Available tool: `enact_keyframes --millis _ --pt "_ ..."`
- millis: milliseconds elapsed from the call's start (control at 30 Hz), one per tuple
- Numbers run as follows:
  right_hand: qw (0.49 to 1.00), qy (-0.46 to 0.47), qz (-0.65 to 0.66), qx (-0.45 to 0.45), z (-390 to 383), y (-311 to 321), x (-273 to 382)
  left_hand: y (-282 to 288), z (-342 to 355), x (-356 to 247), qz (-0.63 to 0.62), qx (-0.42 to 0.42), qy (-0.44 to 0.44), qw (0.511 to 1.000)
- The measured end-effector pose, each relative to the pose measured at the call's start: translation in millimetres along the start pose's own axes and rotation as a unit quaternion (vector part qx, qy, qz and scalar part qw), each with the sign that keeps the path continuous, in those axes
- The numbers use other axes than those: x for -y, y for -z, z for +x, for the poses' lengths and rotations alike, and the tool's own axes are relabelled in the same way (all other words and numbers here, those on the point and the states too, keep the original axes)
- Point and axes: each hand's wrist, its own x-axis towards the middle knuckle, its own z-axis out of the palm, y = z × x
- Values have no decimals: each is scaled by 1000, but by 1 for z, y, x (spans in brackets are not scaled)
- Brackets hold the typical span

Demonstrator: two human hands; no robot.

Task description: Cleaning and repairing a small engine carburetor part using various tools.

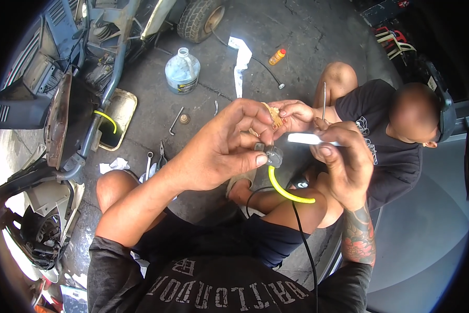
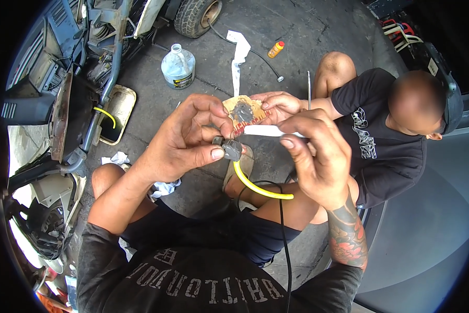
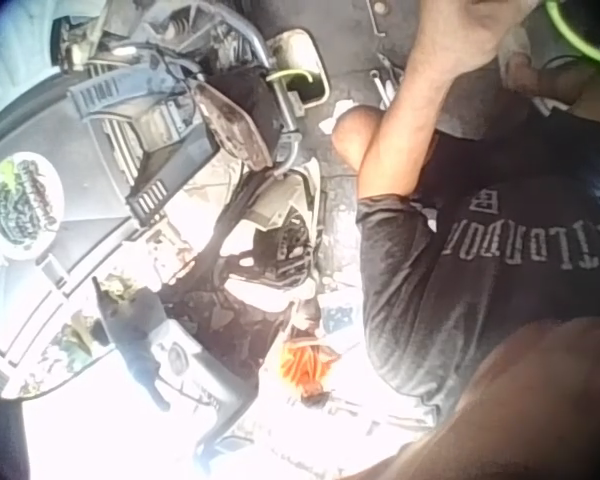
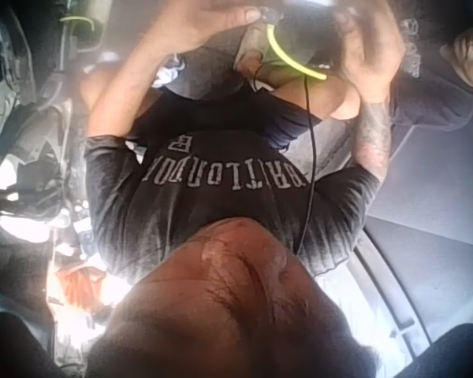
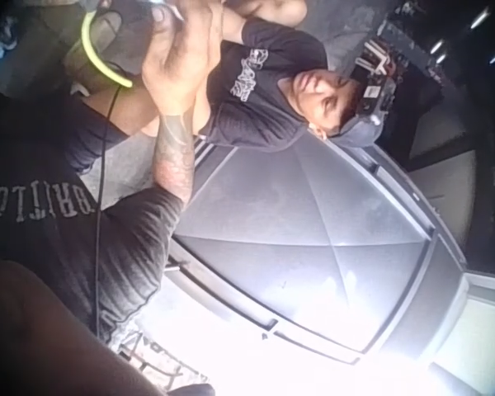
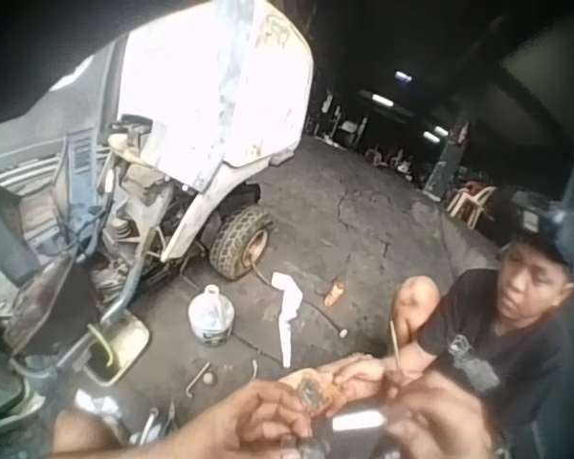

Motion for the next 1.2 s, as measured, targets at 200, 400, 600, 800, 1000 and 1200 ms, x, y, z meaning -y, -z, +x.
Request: enact_keyframes --millis 200,400,600,800,1000,1200 --pt "989 -114 -70 -61 -6 15 -11 18 0 -11 21 -84 35 996" --pt "981 -150 -108 59 -9 -7 -25 46 -6 -16 66 -120 87 987" --pt "956 -201 -145 156 2 -26 -62 54 -10 -6 42 -100 194 975" --pt "931 -288 -117 194 13 -38 -67 65 -10 14 20 -93 222 970" --pt "894 -387 -12 224 38 -48 -46 71 -10 34 31 -69 271 960" --pt "920 -330 103 182 14 -59 -77 69 -7 25 27 -68 251 965"
